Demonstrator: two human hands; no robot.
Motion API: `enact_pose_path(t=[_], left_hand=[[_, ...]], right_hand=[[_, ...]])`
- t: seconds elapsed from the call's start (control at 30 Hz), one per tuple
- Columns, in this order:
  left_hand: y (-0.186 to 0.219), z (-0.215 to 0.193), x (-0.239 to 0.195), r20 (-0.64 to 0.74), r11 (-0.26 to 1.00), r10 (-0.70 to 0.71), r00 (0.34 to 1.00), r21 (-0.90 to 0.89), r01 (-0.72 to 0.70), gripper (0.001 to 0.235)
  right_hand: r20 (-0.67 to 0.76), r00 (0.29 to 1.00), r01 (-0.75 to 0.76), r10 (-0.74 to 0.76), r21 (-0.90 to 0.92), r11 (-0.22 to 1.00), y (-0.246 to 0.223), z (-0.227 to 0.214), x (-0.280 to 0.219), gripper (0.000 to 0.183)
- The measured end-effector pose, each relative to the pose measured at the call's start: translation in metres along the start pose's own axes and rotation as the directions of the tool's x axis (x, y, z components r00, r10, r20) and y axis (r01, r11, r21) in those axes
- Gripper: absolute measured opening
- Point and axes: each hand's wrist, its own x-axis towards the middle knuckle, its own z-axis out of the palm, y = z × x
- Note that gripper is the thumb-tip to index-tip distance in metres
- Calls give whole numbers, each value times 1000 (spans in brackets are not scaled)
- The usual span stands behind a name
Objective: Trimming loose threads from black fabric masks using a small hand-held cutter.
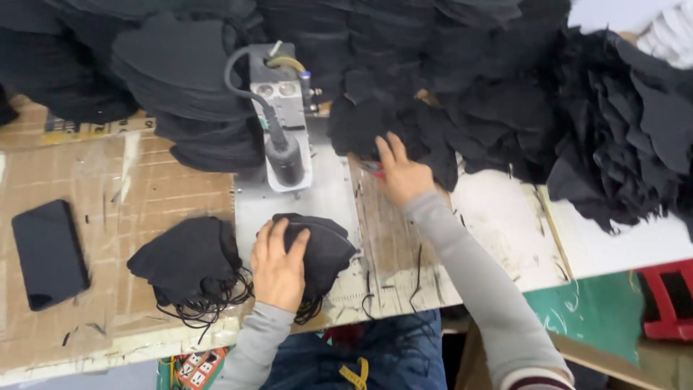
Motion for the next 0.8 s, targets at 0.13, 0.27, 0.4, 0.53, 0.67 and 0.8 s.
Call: enact_pose_path(t=[0.13,0.27,0.4,0.53,0.67,0.8], left_hand=[[-4,9,-4,74,992,76,994,96,-83,49],[-6,9,-2,96,992,98,990,68,-105,50],[-8,9,-5,98,990,107,989,85,-116,47],[-8,9,-6,107,986,122,987,102,-133,45],[-3,2,-6,139,984,131,982,98,-146,46],[5,-5,-14,130,982,136,982,111,-151,40]], right_hand=[[115,993,47,-20,-238,970,13,53,43,65],[130,988,114,-79,-290,950,37,79,3,33],[101,991,107,-83,-261,959,19,17,-85,42],[167,971,-120,168,-265,957,0,-28,-158,48],[264,926,-263,269,-60,963,-28,-77,-191,58],[81,964,-265,252,322,909,-18,-110,-238,48]])
